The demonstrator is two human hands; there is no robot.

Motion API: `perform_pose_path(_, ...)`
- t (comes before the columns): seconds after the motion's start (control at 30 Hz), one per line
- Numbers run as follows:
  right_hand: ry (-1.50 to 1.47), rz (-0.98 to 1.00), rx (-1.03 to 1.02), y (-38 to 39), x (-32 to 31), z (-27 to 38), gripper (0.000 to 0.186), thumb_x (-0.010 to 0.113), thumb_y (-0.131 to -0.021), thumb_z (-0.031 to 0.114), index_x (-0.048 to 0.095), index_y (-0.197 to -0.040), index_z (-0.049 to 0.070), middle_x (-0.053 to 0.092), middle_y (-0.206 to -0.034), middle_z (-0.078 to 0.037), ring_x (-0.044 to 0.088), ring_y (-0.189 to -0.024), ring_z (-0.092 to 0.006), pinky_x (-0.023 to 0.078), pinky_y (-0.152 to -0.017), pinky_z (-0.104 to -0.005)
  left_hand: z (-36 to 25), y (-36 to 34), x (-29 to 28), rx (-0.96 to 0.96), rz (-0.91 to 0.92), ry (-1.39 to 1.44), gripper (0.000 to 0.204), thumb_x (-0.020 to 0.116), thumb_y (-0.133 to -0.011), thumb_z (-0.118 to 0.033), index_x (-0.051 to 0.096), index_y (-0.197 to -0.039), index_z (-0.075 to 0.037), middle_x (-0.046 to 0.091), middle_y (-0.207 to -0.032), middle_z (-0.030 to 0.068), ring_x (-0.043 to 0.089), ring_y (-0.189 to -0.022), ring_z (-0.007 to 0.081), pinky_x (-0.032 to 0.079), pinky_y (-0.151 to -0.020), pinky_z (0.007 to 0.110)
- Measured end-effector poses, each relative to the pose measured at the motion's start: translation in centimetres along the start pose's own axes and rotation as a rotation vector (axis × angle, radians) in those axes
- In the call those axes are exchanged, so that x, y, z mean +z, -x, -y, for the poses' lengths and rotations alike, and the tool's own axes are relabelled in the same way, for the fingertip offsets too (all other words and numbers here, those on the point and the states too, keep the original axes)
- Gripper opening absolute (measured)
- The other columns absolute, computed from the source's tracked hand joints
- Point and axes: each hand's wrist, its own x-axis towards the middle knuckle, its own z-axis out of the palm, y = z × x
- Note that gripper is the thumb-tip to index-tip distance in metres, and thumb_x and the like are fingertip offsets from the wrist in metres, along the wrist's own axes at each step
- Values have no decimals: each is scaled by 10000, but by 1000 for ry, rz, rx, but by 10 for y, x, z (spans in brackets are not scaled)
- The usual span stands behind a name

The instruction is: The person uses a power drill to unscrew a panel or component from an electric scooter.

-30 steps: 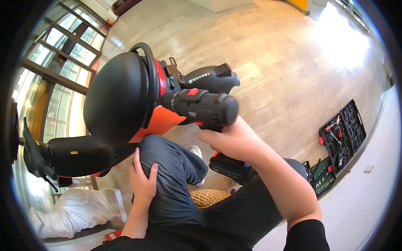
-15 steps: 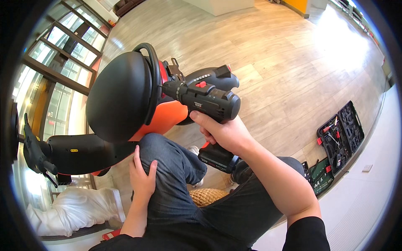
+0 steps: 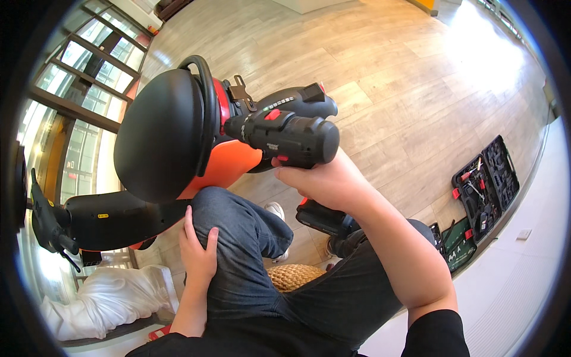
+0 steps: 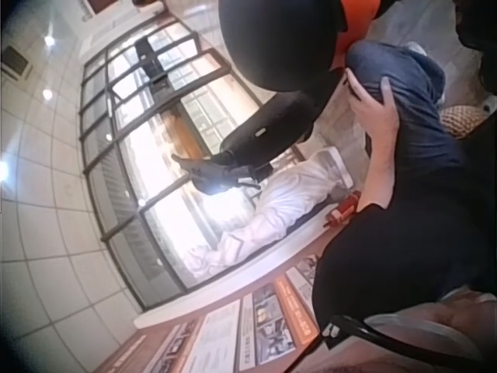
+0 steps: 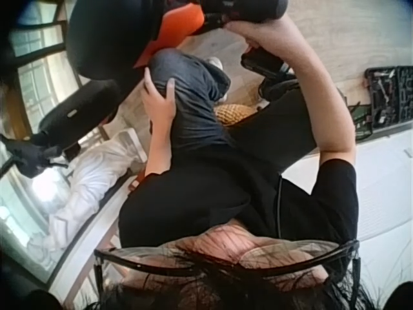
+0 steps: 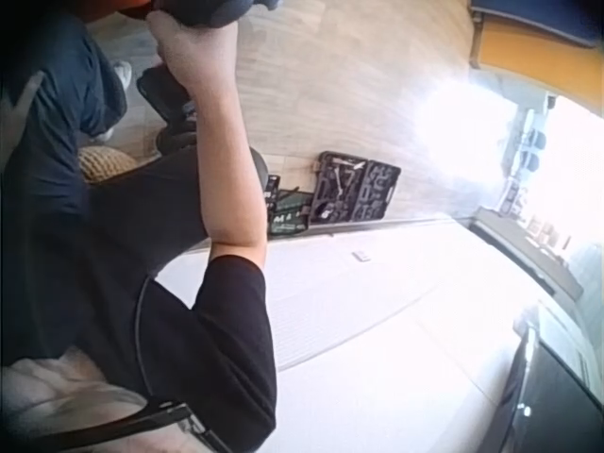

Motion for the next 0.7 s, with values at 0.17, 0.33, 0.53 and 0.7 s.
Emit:
perform_pose_path(0.17, -158, 70, 109, -6, 10, -15, 223, 704, -828, 85, 684, -1047, 48, 606, -726, 4, 548, -592, -80, 461, -563, -274, -1, -1, 1, -7, 17, 15, 785, 675, -949, -418, 338, -1593, -121, 503, -1389, 304, 526, -1254, 476, 418, -1071, 524)
perform_pose_path(0.33, -159, 94, 134, -14, 17, -21, 260, 718, -848, 61, 665, -1100, 26, 634, -796, 5, 517, -562, -70, 435, -517, -259, 0, -1, 1, -2, 21, -7, 781, 659, -960, -433, 328, -1598, -126, 495, -1403, 300, 513, -1274, 474, 405, -1085, 521)
perform_pose_path(0.53, -80, 56, 146, -13, 17, -21, 233, 712, -858, 71, 674, -1086, 37, 579, -696, 7, 513, -549, -76, 429, -516, -263, -1, -1, 0, -13, 35, -11, 787, 650, -967, -449, 315, -1606, -135, 480, -1425, 302, 500, -1292, 472, 393, -1097, 521)
perform_pose_path(0.7, -120, 60, 101, -19, 23, -31, 238, 704, -870, 72, 674, -1104, 43, 584, -697, 10, 509, -550, -73, 429, -517, -260, -3, -1, 1, -15, 46, -30, 791, 646, -970, -455, 306, -1611, -143, 476, -1430, 302, 495, -1299, 472, 391, -1102, 519)
